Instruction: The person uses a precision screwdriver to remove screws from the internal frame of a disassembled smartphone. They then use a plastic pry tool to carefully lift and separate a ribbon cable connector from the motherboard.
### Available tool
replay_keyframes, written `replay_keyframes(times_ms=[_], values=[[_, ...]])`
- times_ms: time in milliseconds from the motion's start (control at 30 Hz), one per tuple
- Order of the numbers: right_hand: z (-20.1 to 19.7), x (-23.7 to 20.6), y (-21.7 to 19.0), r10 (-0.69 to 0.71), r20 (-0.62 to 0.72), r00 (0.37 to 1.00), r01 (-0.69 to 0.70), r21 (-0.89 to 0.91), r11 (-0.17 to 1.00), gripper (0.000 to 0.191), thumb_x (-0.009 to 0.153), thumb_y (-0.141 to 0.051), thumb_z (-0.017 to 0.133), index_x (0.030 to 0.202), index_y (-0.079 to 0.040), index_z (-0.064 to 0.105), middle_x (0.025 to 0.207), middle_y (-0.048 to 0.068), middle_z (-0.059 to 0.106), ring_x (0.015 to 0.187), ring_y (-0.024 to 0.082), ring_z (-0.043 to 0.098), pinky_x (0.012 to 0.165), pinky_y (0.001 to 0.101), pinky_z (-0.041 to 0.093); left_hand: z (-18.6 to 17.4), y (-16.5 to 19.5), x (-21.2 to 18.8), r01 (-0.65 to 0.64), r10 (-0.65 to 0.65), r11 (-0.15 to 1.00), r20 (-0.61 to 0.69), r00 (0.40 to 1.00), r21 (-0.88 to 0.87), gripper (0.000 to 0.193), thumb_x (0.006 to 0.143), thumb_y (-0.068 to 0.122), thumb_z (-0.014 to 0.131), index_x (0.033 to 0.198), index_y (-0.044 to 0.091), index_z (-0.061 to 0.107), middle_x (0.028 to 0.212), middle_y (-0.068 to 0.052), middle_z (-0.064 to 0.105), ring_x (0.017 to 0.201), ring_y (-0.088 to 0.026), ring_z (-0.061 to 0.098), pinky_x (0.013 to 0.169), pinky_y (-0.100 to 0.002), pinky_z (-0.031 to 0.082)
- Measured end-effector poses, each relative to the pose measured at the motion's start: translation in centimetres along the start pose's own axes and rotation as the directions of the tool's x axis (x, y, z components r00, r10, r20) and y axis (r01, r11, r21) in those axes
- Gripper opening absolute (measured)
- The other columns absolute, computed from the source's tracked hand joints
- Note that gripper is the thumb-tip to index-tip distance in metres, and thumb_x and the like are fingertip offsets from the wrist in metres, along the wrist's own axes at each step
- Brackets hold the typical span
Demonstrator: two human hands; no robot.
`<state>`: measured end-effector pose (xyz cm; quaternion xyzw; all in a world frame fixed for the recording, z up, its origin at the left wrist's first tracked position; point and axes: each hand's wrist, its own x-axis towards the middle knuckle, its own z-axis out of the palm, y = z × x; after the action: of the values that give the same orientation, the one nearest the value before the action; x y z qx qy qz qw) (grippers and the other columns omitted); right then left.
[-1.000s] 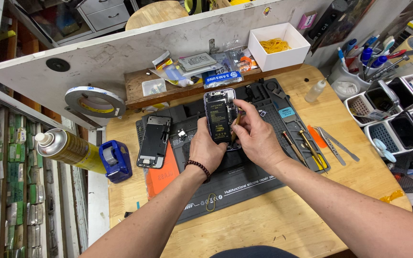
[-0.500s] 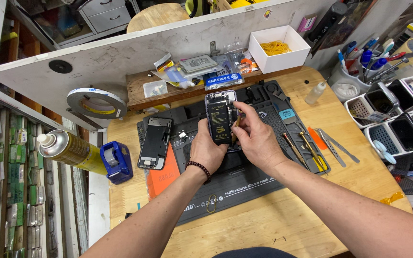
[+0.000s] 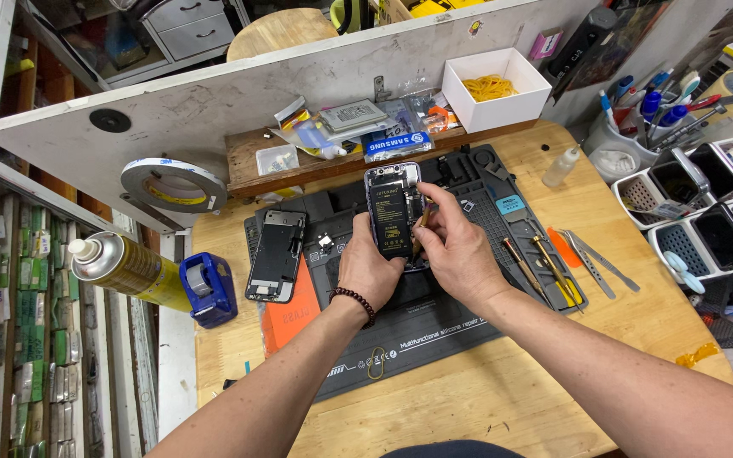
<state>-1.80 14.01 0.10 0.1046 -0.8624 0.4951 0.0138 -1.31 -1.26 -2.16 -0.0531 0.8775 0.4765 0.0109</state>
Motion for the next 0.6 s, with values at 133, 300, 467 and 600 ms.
replay_keyframes(times_ms=[133, 300, 467, 600], values=[[0.08, -0.07, 0.19, -0.018, -0.017, 1.0, 0.018, 0.005, 1.0, 0.055, 0.096, -0.008, 0.061, 0.147, -0.017, 0.042, 0.097, 0.007, 0.075, 0.091, 0.019, 0.077, 0.076, 0.034, 0.061, 0.16, -0.26, 0.05, -0.007, 0.007, 1.0, -0.008, 1.0, 0.0, 0.068, 0.075, 0.007, 0.078, 0.133, 0.003, 0.043, 0.112, -0.02, 0.071, 0.107, -0.035, 0.071, 0.092, -0.042, 0.055], [0.1, -0.21, 0.45, -0.035, -0.02, 0.999, 0.035, -0.002, 0.999, 0.055, 0.096, -0.009, 0.062, 0.147, -0.016, 0.042, 0.096, 0.008, 0.074, 0.091, 0.019, 0.077, 0.076, 0.0334, 0.061, 0.31, -0.38, 0.08, -0.026, 0.026, 1.0, -0.018, 1.0, 0.003, 0.068, 0.075, 0.008, 0.079, 0.132, 0.002, 0.043, 0.111, -0.02, 0.072, 0.107, -0.035, 0.07, 0.092, -0.042, 0.055], [-0.02, -0.35, 0.32, -0.018, -0.022, 1.0, 0.018, 0.008, 1.0, 0.055, 0.097, -0.009, 0.062, 0.147, -0.016, 0.042, 0.095, 0.008, 0.074, 0.088, 0.018, 0.076, 0.074, 0.0326, 0.06, 0.45, -0.53, 0.04, -0.016, 0.016, 1.0, -0.014, 1.0, -0.007, 0.067, 0.075, 0.008, 0.079, 0.132, 0.003, 0.043, 0.112, -0.019, 0.072, 0.107, -0.034, 0.071, 0.092, -0.042, 0.056], [0.1, -0.51, 0.36, 0.106, -0.05, 0.993, -0.096, 0.169, 0.981, 0.056, 0.096, -0.007, 0.061, 0.147, -0.017, 0.04, 0.1, 0.007, 0.073, 0.089, 0.016, 0.074, 0.072, 0.0323, 0.064, 0.45, -0.7, 0.07, -0.018, 0.018, 1.0, -0.011, 1.0, 0.006, 0.069, 0.074, 0.006, 0.079, 0.133, 0.002, 0.042, 0.114, -0.02, 0.071, 0.109, -0.034, 0.07, 0.093, -0.042, 0.055]])
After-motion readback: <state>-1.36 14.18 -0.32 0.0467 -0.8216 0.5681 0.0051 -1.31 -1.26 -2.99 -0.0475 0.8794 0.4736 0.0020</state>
